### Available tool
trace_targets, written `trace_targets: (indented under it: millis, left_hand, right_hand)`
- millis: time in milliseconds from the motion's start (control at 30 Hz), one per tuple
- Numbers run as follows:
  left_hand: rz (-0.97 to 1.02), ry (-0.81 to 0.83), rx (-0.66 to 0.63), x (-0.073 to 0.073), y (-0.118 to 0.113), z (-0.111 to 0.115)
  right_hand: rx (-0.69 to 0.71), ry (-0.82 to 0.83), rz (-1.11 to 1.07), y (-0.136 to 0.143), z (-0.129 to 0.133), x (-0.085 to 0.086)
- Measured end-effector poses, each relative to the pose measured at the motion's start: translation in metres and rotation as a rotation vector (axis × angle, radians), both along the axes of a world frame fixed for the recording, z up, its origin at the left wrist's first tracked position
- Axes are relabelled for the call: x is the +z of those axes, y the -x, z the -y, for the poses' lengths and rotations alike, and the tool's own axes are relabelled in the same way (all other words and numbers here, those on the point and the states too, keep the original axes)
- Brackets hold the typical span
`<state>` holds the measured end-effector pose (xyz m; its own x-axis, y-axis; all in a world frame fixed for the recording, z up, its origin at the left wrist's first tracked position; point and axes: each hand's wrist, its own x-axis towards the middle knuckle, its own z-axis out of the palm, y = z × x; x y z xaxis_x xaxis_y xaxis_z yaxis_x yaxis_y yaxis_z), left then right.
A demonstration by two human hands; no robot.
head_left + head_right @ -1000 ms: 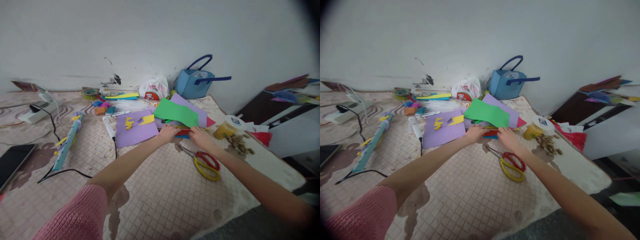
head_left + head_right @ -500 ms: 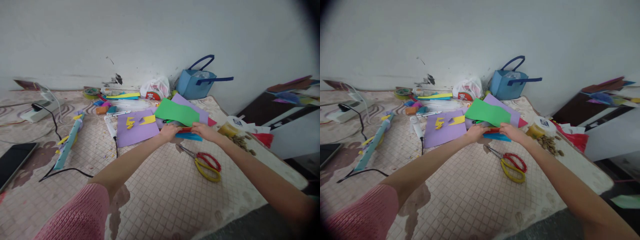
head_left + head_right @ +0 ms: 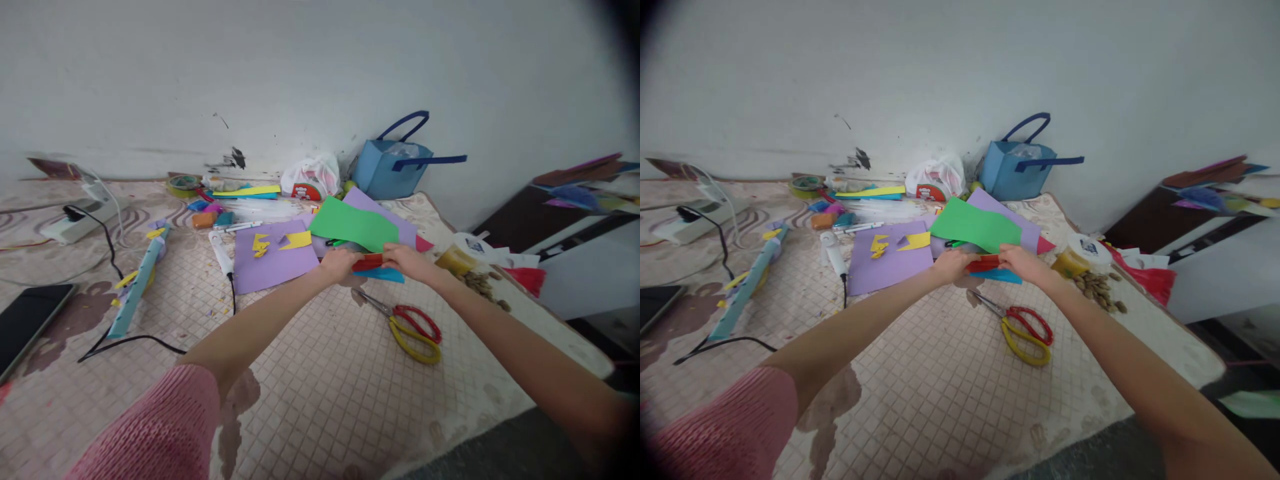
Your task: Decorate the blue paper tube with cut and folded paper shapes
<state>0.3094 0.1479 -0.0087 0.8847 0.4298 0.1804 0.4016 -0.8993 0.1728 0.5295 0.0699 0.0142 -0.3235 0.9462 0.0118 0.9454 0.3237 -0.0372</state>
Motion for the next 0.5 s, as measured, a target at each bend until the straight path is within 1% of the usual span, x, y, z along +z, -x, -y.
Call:
trace_targets:
  millis: [133,267,400,500]
  left_hand:
    - [0.001,-0.002,0.008,0.000,-0.001,0.000]
    - [0.010,-0.012,0.011,0.005,0.000,0.005]
    - [0.012,-0.019,0.027,0.009,-0.002,0.011]
    - [0.005,-0.013,0.058,0.010,-0.005,0.013]
  right_hand:
    - [0.034,0.049,-0.012,-0.004,-0.007,0.006]
    - [0.038,0.057,0.000,-0.003,-0.009,0.011]
    - [0.025,0.038,0.032,0.000,-0.006,0.013]
    - [-0.018,-0.019,0.084,0.007,-0.002,0.010]
